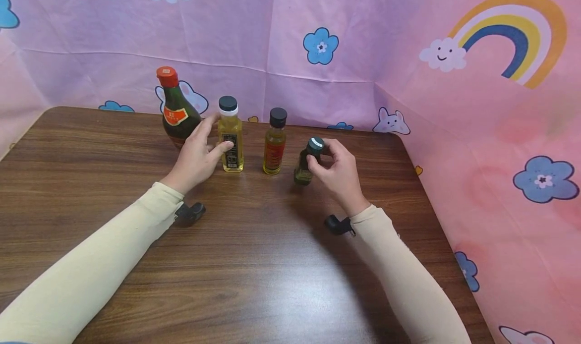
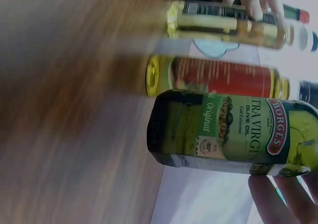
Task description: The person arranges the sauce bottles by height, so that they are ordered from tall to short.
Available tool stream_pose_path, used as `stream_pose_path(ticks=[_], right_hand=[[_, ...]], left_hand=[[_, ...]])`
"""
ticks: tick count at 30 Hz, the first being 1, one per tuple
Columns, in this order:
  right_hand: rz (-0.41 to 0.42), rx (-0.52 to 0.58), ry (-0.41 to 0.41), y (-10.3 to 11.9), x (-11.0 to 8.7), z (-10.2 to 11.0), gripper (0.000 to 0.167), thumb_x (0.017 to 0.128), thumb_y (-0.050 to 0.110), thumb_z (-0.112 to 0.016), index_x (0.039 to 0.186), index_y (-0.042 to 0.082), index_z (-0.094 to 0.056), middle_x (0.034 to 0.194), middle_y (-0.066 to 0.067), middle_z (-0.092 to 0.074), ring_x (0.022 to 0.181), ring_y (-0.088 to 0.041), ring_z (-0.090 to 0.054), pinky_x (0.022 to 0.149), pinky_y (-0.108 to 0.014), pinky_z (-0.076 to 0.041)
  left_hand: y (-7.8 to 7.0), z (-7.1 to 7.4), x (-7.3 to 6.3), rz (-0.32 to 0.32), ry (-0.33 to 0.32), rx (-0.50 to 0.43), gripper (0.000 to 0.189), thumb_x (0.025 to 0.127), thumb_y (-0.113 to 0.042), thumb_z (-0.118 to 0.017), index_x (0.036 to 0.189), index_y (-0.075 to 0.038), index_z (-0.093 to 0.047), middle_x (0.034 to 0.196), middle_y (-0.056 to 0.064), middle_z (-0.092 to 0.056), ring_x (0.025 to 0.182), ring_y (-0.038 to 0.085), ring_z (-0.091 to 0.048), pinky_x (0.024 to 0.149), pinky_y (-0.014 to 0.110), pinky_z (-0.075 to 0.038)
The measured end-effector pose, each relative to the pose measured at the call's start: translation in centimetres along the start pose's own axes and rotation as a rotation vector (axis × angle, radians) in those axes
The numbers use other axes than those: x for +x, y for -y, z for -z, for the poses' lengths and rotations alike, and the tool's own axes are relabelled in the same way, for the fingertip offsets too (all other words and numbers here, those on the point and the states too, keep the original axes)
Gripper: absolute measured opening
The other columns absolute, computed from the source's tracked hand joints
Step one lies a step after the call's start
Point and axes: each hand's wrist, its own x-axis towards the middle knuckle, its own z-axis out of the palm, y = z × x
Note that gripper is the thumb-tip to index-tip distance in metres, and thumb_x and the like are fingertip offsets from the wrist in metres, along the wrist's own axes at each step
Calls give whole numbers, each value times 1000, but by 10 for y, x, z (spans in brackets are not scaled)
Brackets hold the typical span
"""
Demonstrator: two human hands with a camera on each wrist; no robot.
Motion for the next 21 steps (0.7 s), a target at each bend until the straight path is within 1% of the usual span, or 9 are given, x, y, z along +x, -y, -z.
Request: stream_pose_path(ticks=[1, 5, 8, 12, 15, 18, 21], right_hand=[[-6, -12, -3, 0, 2, 1, 28, 92, -4, -72, 120, -5, -67, 114, -18, -69, 103, -21, -67, 82, -14, -56], [-27, -20, -6, 11, 8, 4, 27, 93, -8, -68, 119, -12, -65, 115, -25, -67, 104, -31, -67, 80, -12, -55], [-31, -52, -16, 18, 11, 6, 26, 93, -7, -67, 118, -12, -65, 113, -26, -68, 104, -34, -67, 81, -12, -53], [-52, -77, -26, 12, 15, 6, 25, 93, -4, -67, 118, -10, -66, 112, -25, -69, 103, -31, -66, 79, -12, -52], [-83, -62, -26, 7, 19, 4, 26, 93, -4, -67, 119, -10, -66, 113, -25, -69, 103, -29, -66, 77, -14, -53], [-97, -48, -30, 2, 21, 3, 27, 93, -3, -67, 119, -9, -65, 114, -24, -69, 104, -30, -67, 78, -16, -54], [-95, -35, -33, 0, 23, 1, 26, 93, -4, -67, 118, -9, -65, 114, -25, -70, 104, -34, -68, 77, -15, -53]], left_hand=[[0, 0, 0, 1, 0, 0, 68, 102, -22, -68, 160, -17, -34, 152, 14, -46, 137, 33, -49, 113, 54, -44], [1, 0, 0, 4, -1, -1, 68, 102, -21, -69, 160, -17, -34, 151, 14, -46, 139, 34, -48, 114, 55, -44], [1, 0, 0, 5, 1, -6, 69, 102, -21, -69, 160, -17, -34, 151, 14, -46, 139, 34, -48, 114, 54, -43], [1, 0, 0, 6, 3, -10, 68, 102, -21, -68, 160, -17, -34, 152, 13, -46, 139, 34, -49, 114, 54, -43], [1, 0, -1, 7, 3, -8, 68, 102, -22, -68, 160, -18, -34, 153, 13, -45, 140, 33, -48, 115, 54, -43], [1, 0, -1, 5, 3, -8, 68, 102, -22, -69, 160, -18, -34, 152, 13, -45, 139, 33, -48, 115, 54, -43], [2, -1, 0, 1, 1, -8, 68, 101, -22, -69, 160, -18, -34, 151, 13, -46, 139, 32, -48, 114, 54, -43]])
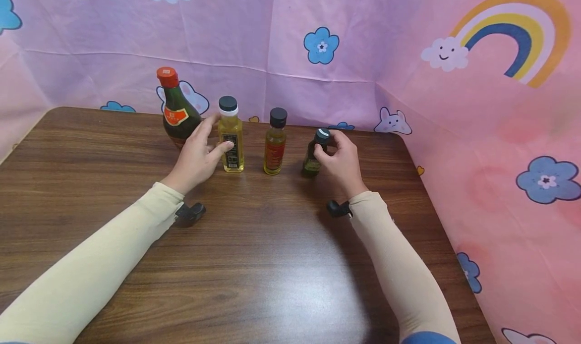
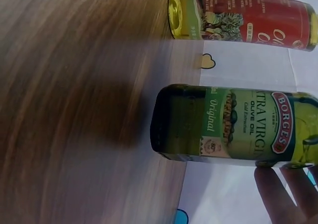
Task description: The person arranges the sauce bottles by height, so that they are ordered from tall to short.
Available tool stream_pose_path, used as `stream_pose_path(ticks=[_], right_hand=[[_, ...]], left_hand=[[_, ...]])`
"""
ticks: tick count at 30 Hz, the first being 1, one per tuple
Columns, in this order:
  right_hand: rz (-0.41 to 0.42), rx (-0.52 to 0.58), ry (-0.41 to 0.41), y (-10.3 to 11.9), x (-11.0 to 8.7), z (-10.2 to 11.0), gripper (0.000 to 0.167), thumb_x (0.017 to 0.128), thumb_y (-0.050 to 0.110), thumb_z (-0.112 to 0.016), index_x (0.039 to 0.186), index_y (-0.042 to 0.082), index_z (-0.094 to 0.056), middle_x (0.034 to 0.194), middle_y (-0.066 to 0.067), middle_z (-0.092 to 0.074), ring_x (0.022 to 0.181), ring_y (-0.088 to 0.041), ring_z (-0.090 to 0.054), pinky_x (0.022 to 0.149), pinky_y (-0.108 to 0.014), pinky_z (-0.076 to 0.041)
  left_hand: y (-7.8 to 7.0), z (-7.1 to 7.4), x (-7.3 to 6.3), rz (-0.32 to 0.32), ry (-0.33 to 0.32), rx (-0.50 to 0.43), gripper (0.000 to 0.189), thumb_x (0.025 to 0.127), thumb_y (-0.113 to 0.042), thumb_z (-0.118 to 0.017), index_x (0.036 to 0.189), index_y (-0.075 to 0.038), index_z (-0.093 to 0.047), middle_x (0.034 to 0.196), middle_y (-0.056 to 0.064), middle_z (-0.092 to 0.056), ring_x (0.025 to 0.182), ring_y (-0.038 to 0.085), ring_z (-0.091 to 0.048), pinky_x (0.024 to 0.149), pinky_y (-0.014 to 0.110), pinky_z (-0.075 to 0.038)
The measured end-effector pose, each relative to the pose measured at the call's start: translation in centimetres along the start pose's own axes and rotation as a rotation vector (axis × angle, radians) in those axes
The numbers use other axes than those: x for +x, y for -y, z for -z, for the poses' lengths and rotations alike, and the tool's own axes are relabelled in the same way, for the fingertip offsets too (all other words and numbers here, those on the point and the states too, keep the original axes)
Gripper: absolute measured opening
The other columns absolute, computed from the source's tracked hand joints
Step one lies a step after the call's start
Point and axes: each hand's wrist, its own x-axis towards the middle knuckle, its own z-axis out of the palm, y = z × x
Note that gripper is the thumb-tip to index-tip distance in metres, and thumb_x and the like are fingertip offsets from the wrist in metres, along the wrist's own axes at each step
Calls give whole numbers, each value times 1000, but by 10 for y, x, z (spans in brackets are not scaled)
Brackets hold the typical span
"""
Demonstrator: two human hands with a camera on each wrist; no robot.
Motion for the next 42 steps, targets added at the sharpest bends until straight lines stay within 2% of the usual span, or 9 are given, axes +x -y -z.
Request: stream_pose_path(ticks=[7, 15, 21, 24, 33, 42], right_hand=[[23, -7, -7, 2, 2, -2, 22, 93, -4, -67, 114, -9, -66, 109, -24, -70, 101, -33, -68, 73, -12, -49], [25, -15, 12, 0, 2, -4, 23, 93, -3, -67, 116, -8, -67, 109, -23, -70, 99, -27, -66, 76, -15, -52], [-11, -10, 25, -37, 9, -9, 27, 95, 5, -67, 122, -1, -66, 115, -16, -70, 106, -26, -67, 80, -18, -55], [-36, -5, 44, -44, 10, -9, 29, 96, 10, -67, 124, 2, -64, 119, -12, -69, 109, -23, -67, 86, -26, -58], [-52, 4, 81, -46, 8, -13, 33, 97, 12, -65, 129, 2, -61, 125, -13, -66, 116, -28, -66, 93, -44, -59], [-72, 2, 93, -48, 8, -16, 36, 98, 10, -64, 132, 1, -57, 128, -16, -63, 120, -32, -63, 100, -49, -56]], left_hand=[[0, 0, -1, -2, 0, -4, 68, 102, -22, -68, 160, -19, -34, 150, 13, -46, 139, 33, -49, 113, 54, -44], [-1, 1, -2, -10, -2, -17, 68, 101, -22, -68, 160, -20, -34, 151, 13, -46, 138, 33, -50, 113, 52, -45], [-2, 0, -2, -21, -13, -13, 67, 101, -21, -68, 159, -19, -36, 151, 13, -46, 137, 33, -51, 113, 52, -45], [-3, 1, -3, -15, -12, -13, 67, 102, -21, -68, 160, -19, -35, 151, 13, -46, 138, 33, -50, 113, 52, -45], [-2, 1, -5, 0, -16, -15, 67, 102, -22, -67, 160, -20, -34, 151, 14, -46, 138, 33, -49, 114, 53, -44], [4, -6, -2, -11, -38, 24, 69, 103, -27, -65, 163, -22, -31, 155, 14, -44, 142, 32, -44, 117, 56, -38]])
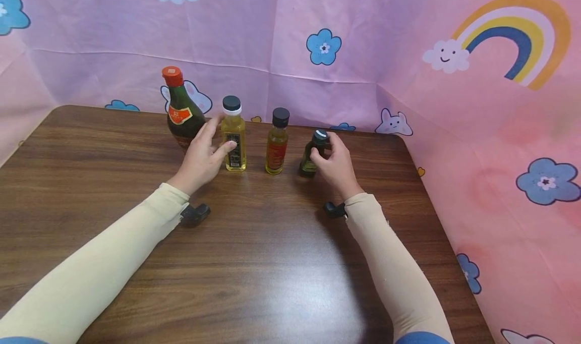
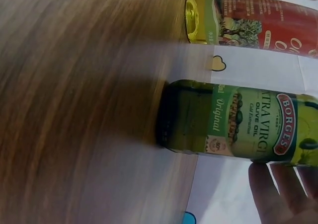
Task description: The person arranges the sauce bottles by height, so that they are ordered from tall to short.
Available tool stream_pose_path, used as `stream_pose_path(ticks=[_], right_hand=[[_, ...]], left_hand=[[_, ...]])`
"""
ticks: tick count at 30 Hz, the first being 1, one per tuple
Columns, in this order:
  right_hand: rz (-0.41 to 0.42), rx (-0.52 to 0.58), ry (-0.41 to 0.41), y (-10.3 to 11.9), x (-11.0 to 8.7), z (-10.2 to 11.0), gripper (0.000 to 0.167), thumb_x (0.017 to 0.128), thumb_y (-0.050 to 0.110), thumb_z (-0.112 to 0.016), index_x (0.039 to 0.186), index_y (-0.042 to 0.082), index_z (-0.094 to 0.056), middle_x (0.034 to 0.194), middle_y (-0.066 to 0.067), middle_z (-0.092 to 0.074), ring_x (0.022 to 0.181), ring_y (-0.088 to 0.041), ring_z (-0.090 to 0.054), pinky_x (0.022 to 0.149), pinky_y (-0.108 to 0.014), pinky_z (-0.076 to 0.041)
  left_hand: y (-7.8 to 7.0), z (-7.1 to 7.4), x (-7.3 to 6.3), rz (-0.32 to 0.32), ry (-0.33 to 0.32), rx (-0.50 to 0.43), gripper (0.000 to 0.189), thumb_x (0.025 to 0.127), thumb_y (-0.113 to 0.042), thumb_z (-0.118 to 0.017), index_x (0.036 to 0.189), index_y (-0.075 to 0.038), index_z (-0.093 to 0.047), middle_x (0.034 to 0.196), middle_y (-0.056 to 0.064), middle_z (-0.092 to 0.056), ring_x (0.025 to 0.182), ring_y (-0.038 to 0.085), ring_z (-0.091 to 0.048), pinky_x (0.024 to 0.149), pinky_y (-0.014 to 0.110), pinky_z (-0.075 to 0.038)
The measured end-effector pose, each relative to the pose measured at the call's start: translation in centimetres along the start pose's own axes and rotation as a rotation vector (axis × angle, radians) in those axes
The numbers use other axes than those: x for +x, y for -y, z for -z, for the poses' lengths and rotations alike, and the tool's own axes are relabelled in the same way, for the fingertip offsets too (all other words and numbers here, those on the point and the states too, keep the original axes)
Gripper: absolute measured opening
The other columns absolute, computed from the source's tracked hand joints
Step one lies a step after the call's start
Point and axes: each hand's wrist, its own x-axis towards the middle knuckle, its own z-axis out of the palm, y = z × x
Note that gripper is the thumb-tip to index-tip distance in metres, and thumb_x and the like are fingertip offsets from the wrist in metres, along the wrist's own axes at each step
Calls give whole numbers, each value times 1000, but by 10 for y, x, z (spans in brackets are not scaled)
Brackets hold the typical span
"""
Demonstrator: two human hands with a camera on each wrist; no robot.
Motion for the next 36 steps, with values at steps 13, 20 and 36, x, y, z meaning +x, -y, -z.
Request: stream_pose_path(ticks=[13, 20, 36], right_hand=[[-19, 15, 36, -1, 5, -1, 40, 98, 9, -65, 135, 0, -54, 131, -18, -62, 124, -32, -60, 102, -51, -54], [1, 22, 72, 0, 3, -1, 42, 99, 15, -66, 137, 3, -53, 131, -17, -62, 125, -30, -59, 103, -51, -53], [76, 247, -93, 9, -9, 3, 52, 96, 0, -64, 143, -8, -43, 144, -24, -48, 132, -35, -54, 113, -52, -45]], left_hand=[[7, -5, 2, -7, -22, 37, 68, 105, -30, -61, 164, -25, -27, 155, 15, -43, 143, 33, -42, 117, 56, -36], [6, -4, 2, -20, -2, 37, 70, 108, -28, -57, 166, -23, -19, 156, 17, -38, 143, 34, -41, 117, 56, -36], [-7, 6, -17, -8, -45, -14, 86, 101, -24, -69, 166, -22, -14, 155, 16, -36, 143, 31, -43, 113, 49, -45]])
